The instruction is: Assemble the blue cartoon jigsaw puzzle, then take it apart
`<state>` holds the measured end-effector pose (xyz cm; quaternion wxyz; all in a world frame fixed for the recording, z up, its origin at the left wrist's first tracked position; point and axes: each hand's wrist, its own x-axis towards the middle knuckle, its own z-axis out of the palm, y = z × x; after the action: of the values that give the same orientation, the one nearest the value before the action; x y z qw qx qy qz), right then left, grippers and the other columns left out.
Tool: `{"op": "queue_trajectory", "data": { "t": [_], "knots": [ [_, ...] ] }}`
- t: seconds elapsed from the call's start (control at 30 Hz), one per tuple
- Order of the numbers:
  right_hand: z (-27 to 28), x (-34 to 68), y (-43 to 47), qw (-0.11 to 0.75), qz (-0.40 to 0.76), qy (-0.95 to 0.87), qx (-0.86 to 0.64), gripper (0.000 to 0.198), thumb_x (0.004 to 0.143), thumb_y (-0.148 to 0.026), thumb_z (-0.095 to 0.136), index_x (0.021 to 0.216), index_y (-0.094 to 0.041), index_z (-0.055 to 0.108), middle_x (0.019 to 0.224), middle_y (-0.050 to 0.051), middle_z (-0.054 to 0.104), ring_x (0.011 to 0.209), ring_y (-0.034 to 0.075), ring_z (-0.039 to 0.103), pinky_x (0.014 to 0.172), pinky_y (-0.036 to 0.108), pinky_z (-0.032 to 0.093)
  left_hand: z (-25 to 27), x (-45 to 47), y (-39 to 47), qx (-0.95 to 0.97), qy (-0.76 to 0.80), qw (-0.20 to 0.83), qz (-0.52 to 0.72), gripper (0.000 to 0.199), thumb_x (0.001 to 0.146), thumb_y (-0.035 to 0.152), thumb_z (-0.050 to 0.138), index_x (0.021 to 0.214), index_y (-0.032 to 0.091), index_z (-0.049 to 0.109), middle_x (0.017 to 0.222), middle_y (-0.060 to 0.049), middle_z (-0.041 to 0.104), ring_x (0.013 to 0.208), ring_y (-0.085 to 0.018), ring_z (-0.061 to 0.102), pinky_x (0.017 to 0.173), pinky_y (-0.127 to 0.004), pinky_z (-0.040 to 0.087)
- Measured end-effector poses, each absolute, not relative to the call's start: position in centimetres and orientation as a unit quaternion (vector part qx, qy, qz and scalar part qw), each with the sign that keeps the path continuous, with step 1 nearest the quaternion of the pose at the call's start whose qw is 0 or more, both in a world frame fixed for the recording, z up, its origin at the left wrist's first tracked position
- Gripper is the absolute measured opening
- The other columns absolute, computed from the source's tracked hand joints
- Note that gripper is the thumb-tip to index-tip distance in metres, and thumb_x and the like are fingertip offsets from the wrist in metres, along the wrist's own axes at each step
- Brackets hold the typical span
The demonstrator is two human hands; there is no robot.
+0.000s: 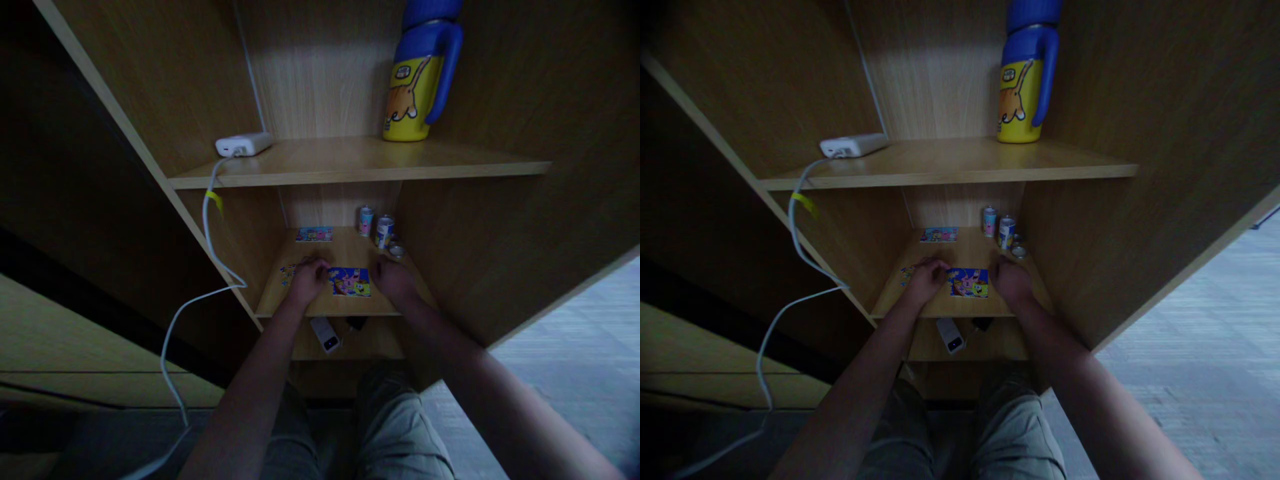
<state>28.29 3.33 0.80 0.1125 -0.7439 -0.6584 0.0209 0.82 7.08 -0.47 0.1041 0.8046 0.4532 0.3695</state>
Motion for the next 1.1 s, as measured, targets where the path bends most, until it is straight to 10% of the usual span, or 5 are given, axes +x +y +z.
{"op": "queue_trajectory", "data": {
  "t": [0.77, 1.1],
  "knots": [
    [0.7, 28.1, 2.7, 0.106, -0.007, -0.667, -0.738, 0.041, 0.116, -0.041, 0.041, 0.128, -0.016, 0.071, 0.116, 0.017, 0.083, 0.103, 0.027, 0.081, 0.083, 0.031, 0.054, -1.0, 1.1, 7.6, 0.823, 0.465, 0.086, 0.315, 0.007, 0.093, 0.027, 0.084, 0.087, 0.025, 0.082, 0.101, -0.005, 0.08, 0.102, -0.026, 0.072, 0.103, -0.044, 0.054],
    [0.5, 28.2, 2.9, 0.115, -0.008, -0.673, -0.731, 0.042, 0.116, -0.04, 0.04, 0.13, -0.017, 0.072, 0.116, 0.016, 0.083, 0.101, 0.027, 0.081, 0.082, 0.032, 0.054, -1.1, 1.2, 7.6, 0.816, 0.488, 0.052, 0.304, 0.017, 0.1, 0.024, 0.073, 0.113, 0.025, 0.083, 0.116, -0.008, 0.08, 0.116, -0.031, 0.069, 0.108, -0.047, 0.053]
  ]
}}
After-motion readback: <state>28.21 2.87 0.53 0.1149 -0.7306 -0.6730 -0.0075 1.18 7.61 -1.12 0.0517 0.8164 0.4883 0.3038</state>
